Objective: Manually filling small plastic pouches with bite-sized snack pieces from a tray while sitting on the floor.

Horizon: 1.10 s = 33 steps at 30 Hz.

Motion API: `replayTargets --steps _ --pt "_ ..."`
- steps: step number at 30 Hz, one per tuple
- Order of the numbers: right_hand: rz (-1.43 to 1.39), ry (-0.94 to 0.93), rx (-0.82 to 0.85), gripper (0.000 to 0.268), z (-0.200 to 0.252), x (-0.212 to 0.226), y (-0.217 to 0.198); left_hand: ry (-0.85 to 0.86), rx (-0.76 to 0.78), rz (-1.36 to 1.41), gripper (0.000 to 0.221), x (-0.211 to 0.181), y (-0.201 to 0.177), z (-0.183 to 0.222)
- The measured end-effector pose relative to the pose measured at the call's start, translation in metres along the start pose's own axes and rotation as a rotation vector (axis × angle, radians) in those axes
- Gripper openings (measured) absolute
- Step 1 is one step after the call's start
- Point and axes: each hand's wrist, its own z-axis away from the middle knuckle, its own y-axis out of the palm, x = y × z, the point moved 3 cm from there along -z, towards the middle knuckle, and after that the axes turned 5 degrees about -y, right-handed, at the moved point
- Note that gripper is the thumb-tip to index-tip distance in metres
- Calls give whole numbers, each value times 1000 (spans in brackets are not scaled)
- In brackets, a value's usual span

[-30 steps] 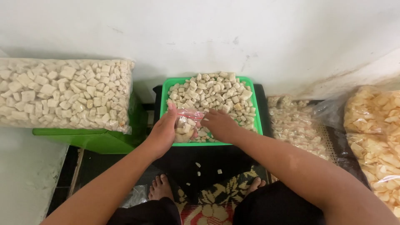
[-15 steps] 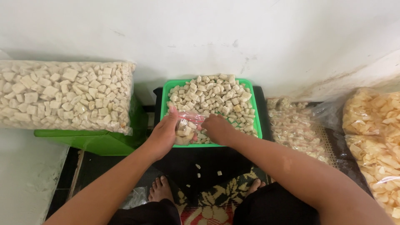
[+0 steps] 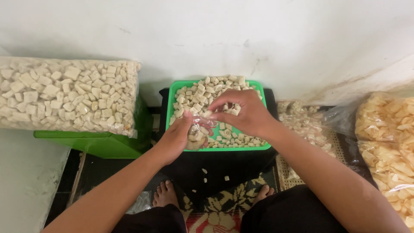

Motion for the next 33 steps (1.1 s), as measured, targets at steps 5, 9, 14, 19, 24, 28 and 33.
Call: replayTargets --steps 5,9,14,19,24,28,33 --pt "-14 5 20 12 1 0 9 -38 -54 -113 86 -7 1 1" --pt "-24 24 44 11 5 -3 14 -116 -98 -82 80 -27 15 17" --pt "-4 0 95 8 3 8 22 -160 -132 -87 81 -23 11 14" --pt "-2 -78 106 11 5 4 27 -107 -144 25 75 -16 7 6" --pt "12 -40 103 20 7 3 31 -132 -142 -85 90 -27 17 18" --pt "62 -72 140 21 9 6 38 -104 -135 -108 88 -19 13 12" --pt "54 -2 95 28 4 29 35 -17 -105 -181 83 -14 9 4"
